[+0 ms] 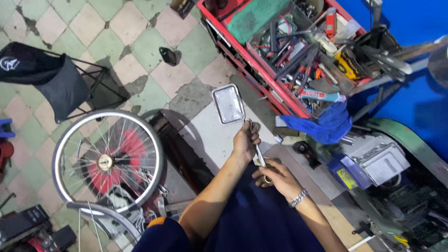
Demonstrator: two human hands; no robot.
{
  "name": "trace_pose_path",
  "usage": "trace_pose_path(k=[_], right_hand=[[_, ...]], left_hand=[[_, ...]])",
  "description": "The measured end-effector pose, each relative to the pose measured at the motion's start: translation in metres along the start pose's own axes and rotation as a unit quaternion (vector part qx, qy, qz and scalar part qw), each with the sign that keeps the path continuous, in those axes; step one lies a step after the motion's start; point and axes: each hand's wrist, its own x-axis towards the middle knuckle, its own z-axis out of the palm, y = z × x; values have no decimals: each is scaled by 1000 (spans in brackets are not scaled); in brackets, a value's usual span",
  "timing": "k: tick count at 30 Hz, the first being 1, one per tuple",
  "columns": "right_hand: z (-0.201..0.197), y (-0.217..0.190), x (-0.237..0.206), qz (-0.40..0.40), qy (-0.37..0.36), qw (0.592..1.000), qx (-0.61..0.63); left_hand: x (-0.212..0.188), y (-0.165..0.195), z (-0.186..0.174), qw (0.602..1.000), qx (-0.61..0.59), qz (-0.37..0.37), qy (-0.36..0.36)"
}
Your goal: The person applies grease to a bicycle wheel hub and then uses two wrenches to tighten the axle nuts. The person works on the wheel while sitting on the floor in a workshop environment.
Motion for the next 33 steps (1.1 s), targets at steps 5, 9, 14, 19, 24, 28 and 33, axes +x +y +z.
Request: trace_pose_path(k=[5,9,14,19,24,28,33], right_hand=[[-44,59,-9,-101,-9,995,-13],[-71,67,-34,-79,56,994,-46],[-55,54,-48,-34,98,988,-112],[2,54,-13,66,155,966,-197],[56,38,10,66,46,952,-295],[115,19,36,90,55,920,-378],[190,-3,54,72,47,927,-365]], left_hand=[[-18,-36,-10,999,40,12,31],[-32,-60,-24,995,58,-46,67],[-40,-48,-51,982,126,47,130],[-53,-14,-101,995,62,79,26],[-79,19,-130,940,266,210,42],[-90,53,-174,871,405,275,41],[-103,76,-219,818,478,320,15]])
